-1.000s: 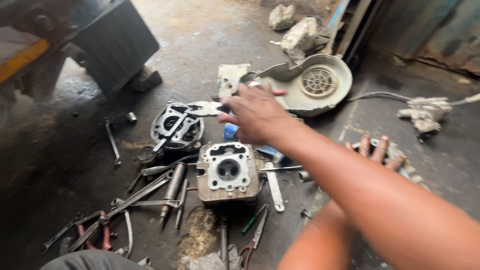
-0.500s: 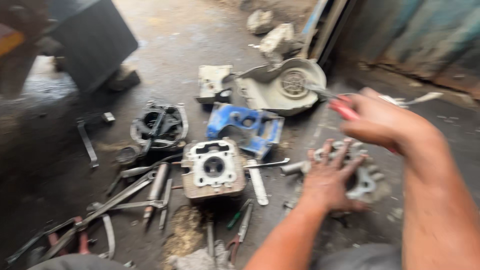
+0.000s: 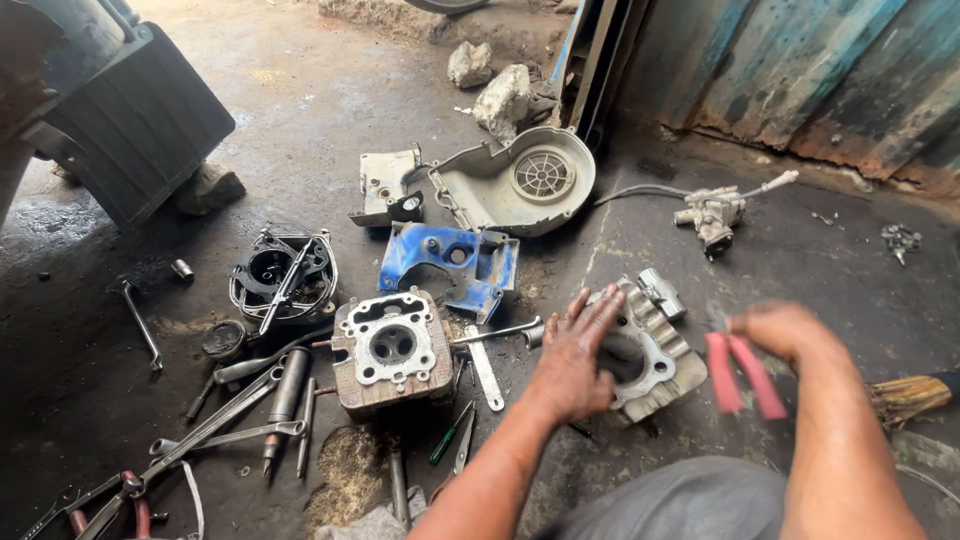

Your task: The person disassembles a small engine cylinder head, removing valve springs and retainers using pliers and a hammer. They then use a hammer and punch to drive out the valve guides and clean the cylinder head surface with a wire brush.

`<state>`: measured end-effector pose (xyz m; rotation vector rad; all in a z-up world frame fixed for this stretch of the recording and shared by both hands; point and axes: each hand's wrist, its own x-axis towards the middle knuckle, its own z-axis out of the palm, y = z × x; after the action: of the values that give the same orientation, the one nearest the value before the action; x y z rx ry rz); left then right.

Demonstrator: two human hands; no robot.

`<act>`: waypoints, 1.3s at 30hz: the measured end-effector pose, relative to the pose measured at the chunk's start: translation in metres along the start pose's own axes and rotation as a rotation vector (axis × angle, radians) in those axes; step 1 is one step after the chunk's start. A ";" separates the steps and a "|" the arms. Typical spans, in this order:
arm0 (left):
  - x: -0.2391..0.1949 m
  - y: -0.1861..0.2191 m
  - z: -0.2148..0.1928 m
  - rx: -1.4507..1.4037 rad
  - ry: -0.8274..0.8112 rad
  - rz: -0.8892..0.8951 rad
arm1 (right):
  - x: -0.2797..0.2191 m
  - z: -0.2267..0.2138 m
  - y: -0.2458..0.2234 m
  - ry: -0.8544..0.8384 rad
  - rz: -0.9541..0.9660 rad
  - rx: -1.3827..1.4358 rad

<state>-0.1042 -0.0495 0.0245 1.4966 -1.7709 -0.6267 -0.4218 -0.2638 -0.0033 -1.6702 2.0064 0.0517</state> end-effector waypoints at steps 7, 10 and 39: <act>0.001 -0.010 -0.003 -0.163 0.087 0.065 | -0.069 0.035 -0.098 -0.356 -0.163 0.553; -0.003 -0.002 -0.005 -0.161 0.080 -0.012 | -0.072 0.044 -0.121 -0.511 -0.072 0.723; -0.034 -0.039 0.031 -1.048 0.136 -0.716 | -0.127 -0.010 -0.128 -0.233 -0.488 0.470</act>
<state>-0.1018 -0.0273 -0.0308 1.2733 -0.5147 -1.4650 -0.2939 -0.1829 0.0952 -1.6925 1.2741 -0.3539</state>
